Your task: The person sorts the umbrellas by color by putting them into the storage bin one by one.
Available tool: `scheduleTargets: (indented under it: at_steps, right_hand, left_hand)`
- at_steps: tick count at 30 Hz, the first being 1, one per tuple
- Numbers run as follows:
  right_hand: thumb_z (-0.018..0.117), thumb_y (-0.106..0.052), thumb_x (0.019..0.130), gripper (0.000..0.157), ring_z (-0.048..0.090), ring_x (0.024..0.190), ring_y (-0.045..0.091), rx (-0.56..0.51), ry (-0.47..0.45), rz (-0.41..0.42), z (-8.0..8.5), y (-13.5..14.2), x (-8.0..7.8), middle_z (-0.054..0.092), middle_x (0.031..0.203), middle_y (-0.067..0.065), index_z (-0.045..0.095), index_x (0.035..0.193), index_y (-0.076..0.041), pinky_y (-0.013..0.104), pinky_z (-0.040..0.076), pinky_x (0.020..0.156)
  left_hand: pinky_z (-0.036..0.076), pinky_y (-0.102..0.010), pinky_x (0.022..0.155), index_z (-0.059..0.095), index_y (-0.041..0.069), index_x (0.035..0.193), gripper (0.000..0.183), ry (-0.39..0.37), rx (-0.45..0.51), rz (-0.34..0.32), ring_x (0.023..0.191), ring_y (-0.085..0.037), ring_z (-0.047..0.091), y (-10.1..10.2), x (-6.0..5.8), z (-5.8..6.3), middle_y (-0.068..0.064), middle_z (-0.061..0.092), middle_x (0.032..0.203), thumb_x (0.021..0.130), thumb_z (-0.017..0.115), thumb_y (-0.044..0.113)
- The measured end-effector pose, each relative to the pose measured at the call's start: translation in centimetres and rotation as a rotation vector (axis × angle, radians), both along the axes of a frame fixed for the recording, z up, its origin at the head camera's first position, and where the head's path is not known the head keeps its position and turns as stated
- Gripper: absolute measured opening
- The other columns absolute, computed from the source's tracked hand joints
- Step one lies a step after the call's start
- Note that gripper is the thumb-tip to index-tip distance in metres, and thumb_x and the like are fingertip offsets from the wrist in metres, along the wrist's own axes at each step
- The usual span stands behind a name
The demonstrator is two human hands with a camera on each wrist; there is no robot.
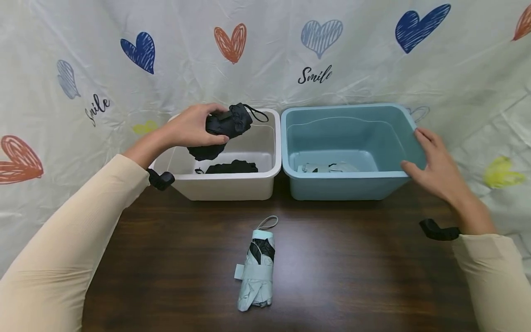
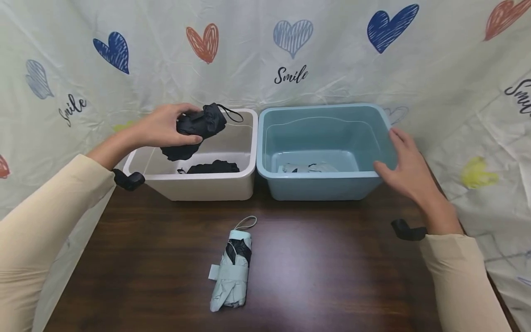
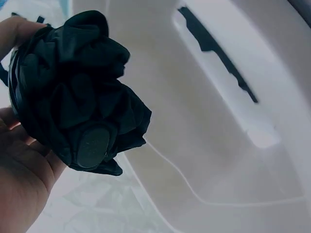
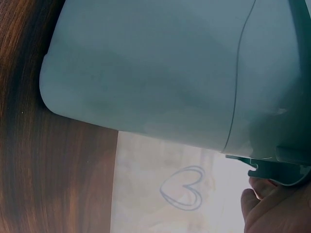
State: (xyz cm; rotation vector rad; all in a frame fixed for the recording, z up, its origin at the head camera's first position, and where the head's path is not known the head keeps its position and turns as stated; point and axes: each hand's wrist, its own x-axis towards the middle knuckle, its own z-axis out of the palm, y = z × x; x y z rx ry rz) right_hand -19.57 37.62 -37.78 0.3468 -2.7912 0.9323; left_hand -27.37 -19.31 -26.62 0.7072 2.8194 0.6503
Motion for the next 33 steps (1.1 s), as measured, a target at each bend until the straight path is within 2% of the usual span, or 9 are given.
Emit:
scheduleTargets:
  at_steps: [7,16,29,33]
  right_hand:
    - [0.059,-0.027,0.098,0.085,0.020,0.156,0.058,0.026,-0.009,0.002,0.0,0.0,0.4,0.018,0.173,0.031,0.020,0.167,0.004,0.078,0.018,0.122]
    - [0.059,-0.027,0.098,0.085,0.021,0.155,0.058,0.034,-0.002,-0.006,0.1,-0.1,0.1,0.018,0.173,0.030,0.020,0.167,0.003,0.078,0.019,0.122]
    - [0.059,-0.024,0.100,0.082,0.022,0.155,0.059,0.032,0.020,0.004,0.0,0.0,0.3,0.019,0.172,0.032,0.020,0.166,0.005,0.077,0.018,0.123]
    - [0.059,-0.026,0.099,0.084,0.021,0.156,0.058,0.034,0.012,0.001,0.2,-0.1,0.1,0.018,0.172,0.032,0.020,0.167,0.004,0.078,0.018,0.122]
  left_hand:
    - [0.048,-0.049,0.108,0.051,0.004,0.151,0.074,-0.034,-0.044,-0.043,0.124,-0.034,0.062,0.7,-0.9,-0.7,-0.020,0.063,0.145,0.088,0.080,0.029]
    - [0.048,-0.051,0.109,0.050,0.002,0.151,0.073,0.002,-0.167,-0.123,0.125,-0.035,0.061,1.3,-2.1,-1.1,-0.020,0.062,0.145,0.088,0.078,0.028]
    - [0.048,-0.051,0.110,0.050,0.001,0.151,0.072,-0.007,-0.225,-0.138,0.127,-0.035,0.058,1.4,-3.4,-1.8,-0.020,0.059,0.147,0.089,0.079,0.025]
    - [0.044,-0.054,0.119,0.052,0.000,0.151,0.066,-0.012,-0.214,-0.128,0.138,-0.039,0.055,1.1,-3.4,-1.4,-0.022,0.058,0.151,0.093,0.076,0.021]
